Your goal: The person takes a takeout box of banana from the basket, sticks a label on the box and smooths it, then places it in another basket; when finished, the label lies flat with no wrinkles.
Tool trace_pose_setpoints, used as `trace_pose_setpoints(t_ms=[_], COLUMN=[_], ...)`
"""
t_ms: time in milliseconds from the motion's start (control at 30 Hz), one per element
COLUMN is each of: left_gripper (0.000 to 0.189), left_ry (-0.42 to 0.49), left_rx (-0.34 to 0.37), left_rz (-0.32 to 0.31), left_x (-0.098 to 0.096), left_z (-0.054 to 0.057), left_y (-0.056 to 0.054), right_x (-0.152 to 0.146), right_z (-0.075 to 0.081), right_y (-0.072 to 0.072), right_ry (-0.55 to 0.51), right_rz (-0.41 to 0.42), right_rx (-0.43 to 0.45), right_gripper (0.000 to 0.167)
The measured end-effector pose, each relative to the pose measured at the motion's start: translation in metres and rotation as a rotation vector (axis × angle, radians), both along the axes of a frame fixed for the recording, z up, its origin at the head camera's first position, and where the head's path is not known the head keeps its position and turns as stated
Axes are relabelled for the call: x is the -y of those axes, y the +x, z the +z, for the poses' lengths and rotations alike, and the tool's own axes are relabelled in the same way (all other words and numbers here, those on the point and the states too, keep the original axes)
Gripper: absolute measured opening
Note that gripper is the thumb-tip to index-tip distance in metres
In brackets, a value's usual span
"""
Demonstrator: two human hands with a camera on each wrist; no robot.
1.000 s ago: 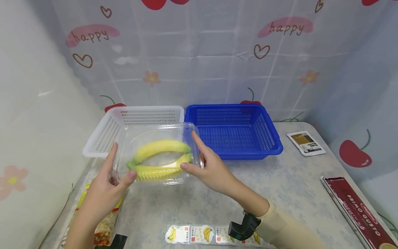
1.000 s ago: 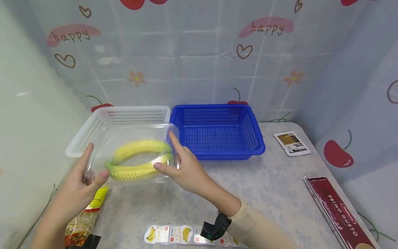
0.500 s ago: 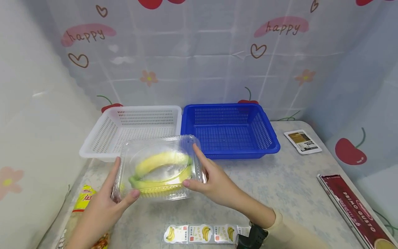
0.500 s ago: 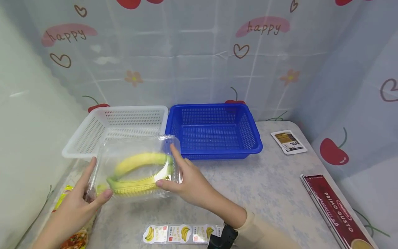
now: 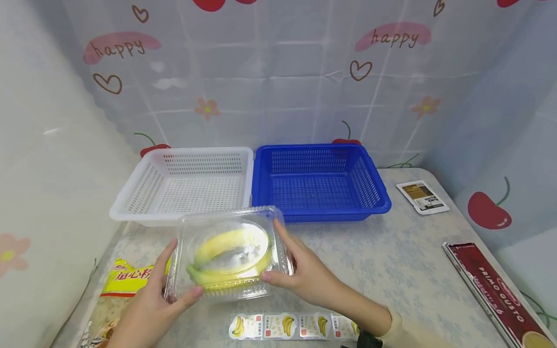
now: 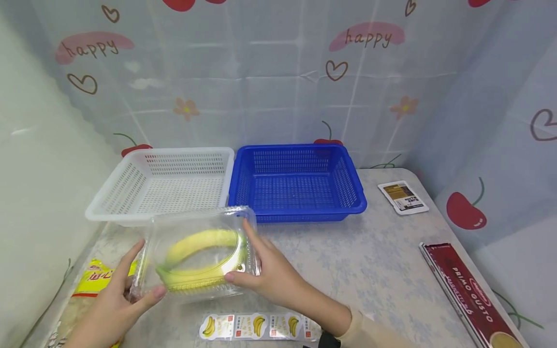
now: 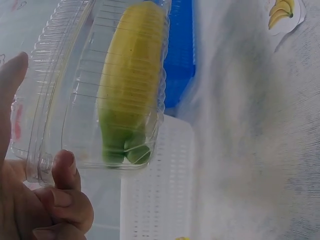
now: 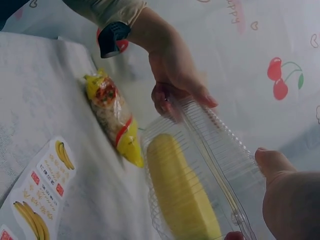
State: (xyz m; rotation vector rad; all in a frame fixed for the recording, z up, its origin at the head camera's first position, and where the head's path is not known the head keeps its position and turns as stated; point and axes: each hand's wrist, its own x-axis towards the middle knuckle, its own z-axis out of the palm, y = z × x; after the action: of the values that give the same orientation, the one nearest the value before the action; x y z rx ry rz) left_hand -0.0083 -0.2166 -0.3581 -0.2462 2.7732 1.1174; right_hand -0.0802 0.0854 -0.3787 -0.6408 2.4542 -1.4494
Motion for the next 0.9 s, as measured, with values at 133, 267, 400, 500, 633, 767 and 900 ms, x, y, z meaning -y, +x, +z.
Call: trace_pose_setpoints(t_ms=[133, 267, 400, 500, 633, 767, 900], left_gripper=[0.105, 0.106, 0.105, 0.105, 0.106, 0.108, 0.109], left_ry=[0.009, -0.008, -0.024, -0.054, -0.067, -0.037, -0.036], left_rx=[0.032, 0.055, 0.058, 0.046, 0.049, 0.064, 0.046], left_rz=[-0.011, -0.008, -0.019, -0.033, -0.038, -0.052, -0.082], left_x=[-0.003, -0.009, -0.017, -0.026, -0.036, -0.047, -0.058], left_z=[-0.005, -0.009, -0.015, -0.020, -0.026, -0.031, -0.038], left_y=[0.002, 0.003, 0.002, 0.000, -0.004, -0.009, -0.014], right_x=[-0.005, -0.012, -0.020, -0.028, -0.039, -0.050, -0.062], right_z=[-0.006, -0.012, -0.019, -0.025, -0.032, -0.039, -0.043], right_y=[0.003, 0.005, 0.008, 0.009, 0.010, 0.011, 0.014], right_ry=[-0.026, -0.013, 0.000, -0.006, -0.022, -0.039, -0.035], right_rz=[0.010, 0.000, -0.025, -0.042, -0.056, -0.069, -0.087], right_rx=[0.026, 0.053, 0.061, 0.065, 0.084, 0.093, 0.098], right_gripper=[0.103, 0.103, 0.103, 0.103, 0.103, 0.103, 0.102])
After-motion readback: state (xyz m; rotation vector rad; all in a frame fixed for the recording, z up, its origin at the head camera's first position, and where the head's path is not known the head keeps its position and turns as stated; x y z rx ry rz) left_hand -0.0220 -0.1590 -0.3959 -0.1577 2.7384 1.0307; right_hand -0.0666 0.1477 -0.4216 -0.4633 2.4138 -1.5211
